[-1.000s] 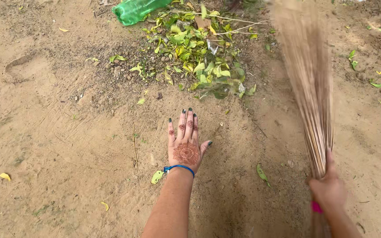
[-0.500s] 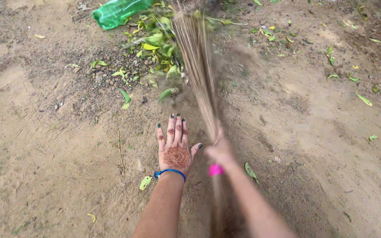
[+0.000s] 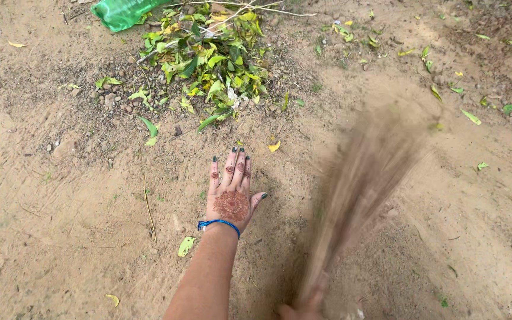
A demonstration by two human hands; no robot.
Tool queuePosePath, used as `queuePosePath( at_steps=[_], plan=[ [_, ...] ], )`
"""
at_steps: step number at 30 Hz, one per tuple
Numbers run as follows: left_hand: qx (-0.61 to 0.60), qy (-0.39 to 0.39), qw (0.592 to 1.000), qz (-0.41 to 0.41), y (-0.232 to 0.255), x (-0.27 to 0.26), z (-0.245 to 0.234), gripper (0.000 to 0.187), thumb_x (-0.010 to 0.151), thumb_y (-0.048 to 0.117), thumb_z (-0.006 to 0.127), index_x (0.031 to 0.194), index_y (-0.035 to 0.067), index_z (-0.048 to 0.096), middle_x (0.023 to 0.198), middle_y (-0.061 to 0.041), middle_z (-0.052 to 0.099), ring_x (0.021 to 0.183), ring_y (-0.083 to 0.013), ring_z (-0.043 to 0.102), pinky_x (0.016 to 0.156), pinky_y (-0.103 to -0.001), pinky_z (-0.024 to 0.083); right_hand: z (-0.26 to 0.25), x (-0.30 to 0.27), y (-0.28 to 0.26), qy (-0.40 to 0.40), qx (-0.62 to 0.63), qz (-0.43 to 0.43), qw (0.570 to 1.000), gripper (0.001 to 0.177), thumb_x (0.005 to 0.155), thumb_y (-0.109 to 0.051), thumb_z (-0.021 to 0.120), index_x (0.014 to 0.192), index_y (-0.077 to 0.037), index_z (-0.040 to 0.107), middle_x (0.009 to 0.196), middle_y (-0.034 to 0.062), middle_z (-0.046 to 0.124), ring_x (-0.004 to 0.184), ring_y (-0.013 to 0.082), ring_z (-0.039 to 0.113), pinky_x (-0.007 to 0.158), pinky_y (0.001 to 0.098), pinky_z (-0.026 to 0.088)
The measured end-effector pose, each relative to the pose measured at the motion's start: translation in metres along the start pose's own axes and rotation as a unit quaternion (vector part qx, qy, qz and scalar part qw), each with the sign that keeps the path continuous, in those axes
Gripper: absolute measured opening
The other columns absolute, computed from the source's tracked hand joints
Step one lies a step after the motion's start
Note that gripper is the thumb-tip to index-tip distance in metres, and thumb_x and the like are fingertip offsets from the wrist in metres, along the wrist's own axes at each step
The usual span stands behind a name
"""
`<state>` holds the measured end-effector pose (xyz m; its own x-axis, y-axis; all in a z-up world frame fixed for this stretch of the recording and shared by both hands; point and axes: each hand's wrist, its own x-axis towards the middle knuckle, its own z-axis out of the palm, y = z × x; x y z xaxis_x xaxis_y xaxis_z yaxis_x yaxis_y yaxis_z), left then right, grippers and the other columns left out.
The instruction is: The person sweeps leaves and debris into a pile using a broom, picks up a stone, and kemudian gathers the leaves and a plastic bottle by hand to place them into a plastic bag.
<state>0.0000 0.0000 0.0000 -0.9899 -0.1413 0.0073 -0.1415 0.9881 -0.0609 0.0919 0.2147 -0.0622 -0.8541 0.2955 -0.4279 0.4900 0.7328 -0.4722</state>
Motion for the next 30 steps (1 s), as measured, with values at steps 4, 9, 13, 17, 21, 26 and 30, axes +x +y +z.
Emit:
queuePosePath(
  at_steps=[4,9,13,17,21,26,30],
  plan=[
    [0.018,-0.001,1.000,0.000,-0.006,-0.006,0.009,0.086,0.094,0.065,0.036,0.157,0.009,0.021,0.165,-0.006,0.018,0.152,-0.0241,0.007,0.120,-0.055,0.006,0.020,-0.005,-0.048,-0.087,-0.094,-0.095,0.987,0.116,0.073,-0.007,0.068,0.162,-0.035,0.000,0.081,0.0157,0.072,0.074,0.0343,0.069,0.071,0.0480,0.056],
    [0.040,0.028,0.998,0.043,0.009,0.024,0.017,0.089,0.091,0.066,0.038,0.158,0.011,0.020,0.165,-0.006,0.017,0.152,-0.0242,0.007,0.119,-0.055,0.007,-0.046,0.095,-0.081,0.034,-0.016,-0.155,0.987,0.106,0.072,-0.006,0.059,0.161,-0.044,0.015,0.076,0.0157,0.075,0.059,0.0339,0.070,0.057,0.0475,0.056],
    [0.029,0.045,0.990,0.128,0.051,0.084,-0.003,0.089,0.091,0.068,0.037,0.158,0.012,0.020,0.167,-0.006,0.013,0.153,-0.0247,0.006,0.119,-0.055,0.006,-0.153,0.150,-0.006,0.157,-0.080,-0.032,0.984,0.103,0.071,-0.023,0.072,0.160,-0.041,0.024,0.105,0.0245,0.073,0.094,0.0418,0.071,0.085,0.0518,0.056],
    [0.060,0.084,0.977,0.188,0.082,0.147,-0.054,0.089,0.094,0.069,0.032,0.159,0.011,0.019,0.167,-0.006,0.009,0.154,-0.0249,0.001,0.121,-0.055,0.002,-0.245,0.170,0.054,0.169,-0.076,0.129,0.974,0.116,0.073,-0.014,0.072,0.169,-0.036,0.011,0.100,0.0234,0.075,0.084,0.0369,0.075,0.082,0.0463,0.058],
    [0.061,0.079,0.971,0.219,0.092,0.188,-0.110,0.087,0.095,0.069,0.029,0.159,0.011,0.017,0.168,-0.008,0.005,0.153,-0.0257,-0.002,0.120,-0.056,0.000,-0.233,0.206,0.039,0.010,-0.191,0.189,0.963,0.071,0.089,-0.015,0.066,0.154,-0.013,0.040,0.092,0.0122,0.073,0.064,0.0165,0.072,0.057,0.0316,0.062],
    [0.077,0.125,0.948,0.282,0.100,0.218,-0.156,0.089,0.093,0.069,0.031,0.159,0.010,0.018,0.168,-0.006,0.005,0.154,-0.0241,-0.002,0.120,-0.056,0.001,-0.279,0.202,-0.068,-0.009,-0.386,0.037,0.922,0.067,0.094,-0.014,0.059,0.152,-0.032,0.029,0.098,0.0044,0.072,0.063,0.0090,0.063,0.051,0.0248,0.056],
    [0.045,0.138,0.941,0.306,0.128,0.241,-0.176,0.089,0.094,0.068,0.033,0.159,0.010,0.018,0.167,-0.008,0.006,0.153,-0.0256,-0.001,0.119,-0.056,0.002,-0.393,0.155,-0.125,0.031,-0.452,0.061,0.889,0.094,0.098,-0.012,0.054,0.157,-0.062,0.001,0.112,0.0027,0.072,0.069,0.0092,0.063,0.054,0.0249,0.055]
  ],
)
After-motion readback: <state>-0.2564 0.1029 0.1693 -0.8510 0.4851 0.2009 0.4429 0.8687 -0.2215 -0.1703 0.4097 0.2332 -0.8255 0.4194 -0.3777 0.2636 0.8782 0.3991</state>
